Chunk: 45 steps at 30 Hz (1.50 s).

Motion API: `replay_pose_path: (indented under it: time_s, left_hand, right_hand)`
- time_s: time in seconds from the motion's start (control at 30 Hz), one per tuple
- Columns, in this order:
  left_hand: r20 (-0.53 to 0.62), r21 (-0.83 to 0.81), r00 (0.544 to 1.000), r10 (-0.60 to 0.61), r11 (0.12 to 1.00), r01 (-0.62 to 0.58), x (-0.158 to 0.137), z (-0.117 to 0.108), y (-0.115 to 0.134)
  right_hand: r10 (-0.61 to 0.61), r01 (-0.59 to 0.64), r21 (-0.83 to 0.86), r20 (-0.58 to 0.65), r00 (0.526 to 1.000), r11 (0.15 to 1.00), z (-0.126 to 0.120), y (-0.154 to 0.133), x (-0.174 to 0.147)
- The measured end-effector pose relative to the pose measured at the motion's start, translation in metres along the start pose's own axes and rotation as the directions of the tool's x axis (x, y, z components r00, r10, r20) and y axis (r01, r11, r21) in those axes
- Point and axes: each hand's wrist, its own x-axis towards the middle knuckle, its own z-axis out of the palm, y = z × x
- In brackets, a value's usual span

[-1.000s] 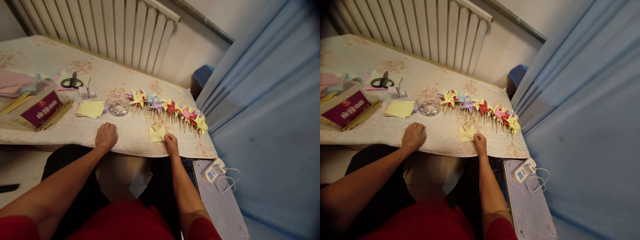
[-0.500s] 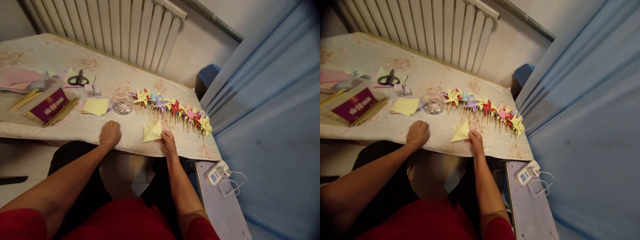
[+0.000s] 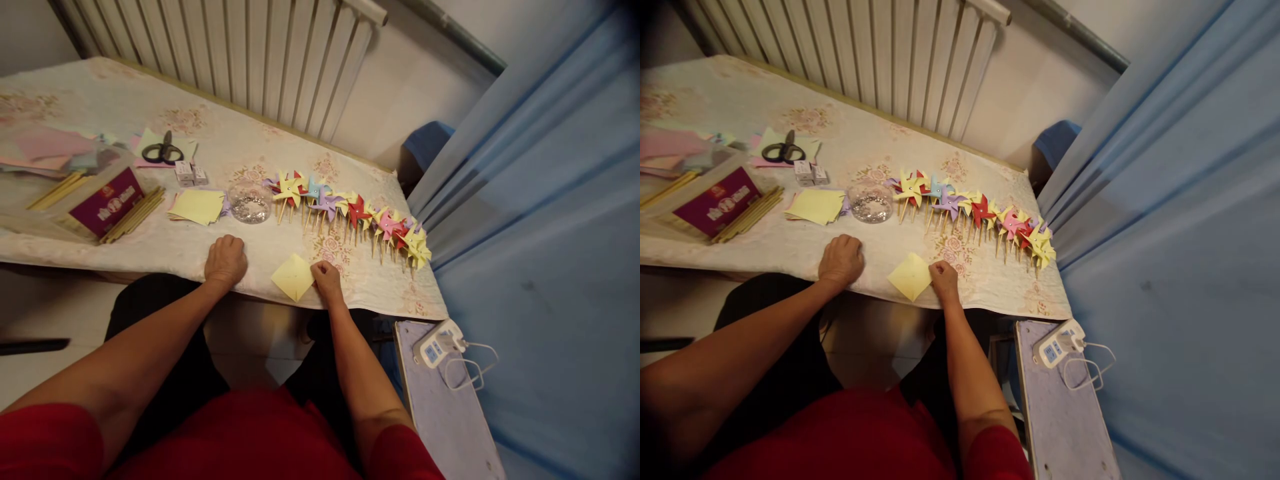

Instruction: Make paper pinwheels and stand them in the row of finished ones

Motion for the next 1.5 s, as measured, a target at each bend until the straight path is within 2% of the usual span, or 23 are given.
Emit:
replay_pose_path:
  time_s: [0.3, 0.6, 1.0, 1.23, 1.5]
  left_hand:
    - [-0.022, -0.008, 1.0, 0.007, 1.0, -0.007, 0.0, 0.003, -0.001]
    - [-0.014, -0.03, 1.0, -0.007, 1.0, 0.006, -0.001, 0.002, 0.0]
    - [-0.011, -0.032, 1.0, -0.005, 0.999, 0.004, 0.0, 0.001, 0.0]
    - [-0.009, -0.046, 1.0, -0.004, 0.999, 0.004, 0.0, 0.001, 0.0]
    - [-0.014, 0.005, 1.0, 0.009, 1.0, -0.009, -0.001, 0.001, 0.0]
  right_hand:
    - [0.001, -0.002, 0.011, 0.101, 0.995, 1.0, -0.004, -0.004, 0.001]
    - [0.013, -0.013, 0.04, 0.021, 1.0, 0.999, -0.001, -0.001, -0.003]
    - [0.045, -0.042, 0.103, -0.025, 0.999, 0.994, 0.002, 0.007, 0.0]
    - [0.022, -0.019, 0.033, -0.082, 0.996, 0.999, 0.004, 0.012, 0.003]
    - [0.065, -0.063, 0.036, -0.048, 0.997, 0.997, 0.003, 0.008, 0.002]
